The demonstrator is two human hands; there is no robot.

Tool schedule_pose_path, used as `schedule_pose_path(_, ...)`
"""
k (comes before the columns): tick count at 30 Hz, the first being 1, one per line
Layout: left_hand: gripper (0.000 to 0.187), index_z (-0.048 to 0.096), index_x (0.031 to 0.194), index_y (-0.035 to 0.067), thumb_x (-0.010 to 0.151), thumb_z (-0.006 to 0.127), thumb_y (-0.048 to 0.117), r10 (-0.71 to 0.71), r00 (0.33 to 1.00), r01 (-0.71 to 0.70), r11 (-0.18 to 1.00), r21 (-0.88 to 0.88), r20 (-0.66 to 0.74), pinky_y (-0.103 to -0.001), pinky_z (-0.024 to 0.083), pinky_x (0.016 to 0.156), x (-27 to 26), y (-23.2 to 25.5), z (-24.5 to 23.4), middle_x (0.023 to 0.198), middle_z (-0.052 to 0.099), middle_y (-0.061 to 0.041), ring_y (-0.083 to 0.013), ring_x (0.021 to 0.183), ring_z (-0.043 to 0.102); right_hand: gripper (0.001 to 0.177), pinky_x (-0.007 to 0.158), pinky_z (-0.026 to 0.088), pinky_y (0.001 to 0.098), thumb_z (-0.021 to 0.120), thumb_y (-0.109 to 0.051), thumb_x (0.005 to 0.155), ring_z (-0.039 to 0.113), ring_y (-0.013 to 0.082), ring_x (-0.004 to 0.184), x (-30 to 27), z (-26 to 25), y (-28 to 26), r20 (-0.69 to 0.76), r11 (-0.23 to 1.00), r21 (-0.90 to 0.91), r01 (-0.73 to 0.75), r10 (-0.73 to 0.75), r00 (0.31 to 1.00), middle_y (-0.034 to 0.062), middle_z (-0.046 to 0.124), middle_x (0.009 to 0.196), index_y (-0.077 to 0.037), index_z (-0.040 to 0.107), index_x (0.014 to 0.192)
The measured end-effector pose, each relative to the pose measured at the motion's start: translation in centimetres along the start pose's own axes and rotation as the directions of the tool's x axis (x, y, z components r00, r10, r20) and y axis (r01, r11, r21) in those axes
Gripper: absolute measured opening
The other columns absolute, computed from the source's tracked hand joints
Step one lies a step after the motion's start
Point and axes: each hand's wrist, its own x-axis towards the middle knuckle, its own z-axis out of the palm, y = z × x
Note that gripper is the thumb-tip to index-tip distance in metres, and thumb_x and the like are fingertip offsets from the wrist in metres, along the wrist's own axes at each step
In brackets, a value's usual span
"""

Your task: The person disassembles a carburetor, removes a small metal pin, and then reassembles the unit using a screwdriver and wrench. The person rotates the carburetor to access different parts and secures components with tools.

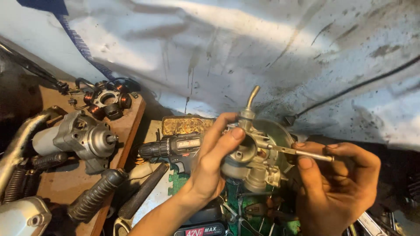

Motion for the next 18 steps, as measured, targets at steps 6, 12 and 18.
schedule_pose_path(6, 0.044, 0.052, 0.134, 0.002, 0.098, 0.063, 0.024, 0.058, 0.998, -0.058, 0.997, 0.053, 0.01, -0.032, 0.052, 0.088, 0.5, -0.5, -0.2, 0.109, 0.065, -0.011, -0.0166, 0.101, 0.061, 0.039, 0.085, 0.057, 0.0275, 0.071, 0.007, 0.098, 0.07, 0.0187, 0.094, 0.6, 0.1, 0.8, -0.021, 0.993, 0.122, -0.006, 0.008, 1.0, 0.0217, 0.072, 0.104, -0.004, 0.045, 0.126)
schedule_pose_path(12, 0.046, 0.053, 0.134, 0.006, 0.094, 0.06, 0.027, 0.071, 0.997, -0.074, 0.993, 0.095, 0.037, -0.033, 0.054, 0.089, 0.4, -0.1, 0.1, 0.109, 0.067, -0.011, -0.0182, 0.1, 0.066, 0.034, 0.086, 0.059, 0.0285, 0.073, 0.006, 0.101, 0.072, 0.0198, 0.091, 0.6, -1.0, 1.3, 0.047, 0.992, 0.1, -0.074, 0.07, 0.996, 0.023, 0.072, 0.102, -0.001, 0.046, 0.121)
schedule_pose_path(18, 0.051, 0.057, 0.135, -0.003, 0.095, 0.063, 0.028, 0.114, 0.991, -0.128, 0.954, 0.271, 0.067, -0.033, 0.046, 0.092, 0.1, -0.3, -0.1, 0.111, 0.063, -0.012, -0.0191, 0.102, 0.058, 0.03, 0.081, 0.061, 0.0319, 0.074, 0.007, 0.101, 0.073, 0.0235, 0.087, 0.4, -1.0, 1.5, 0.032, 0.989, 0.133, -0.072, 0.069, 0.997, 0.0229, 0.069, 0.097, 0.001, 0.046, 0.111)
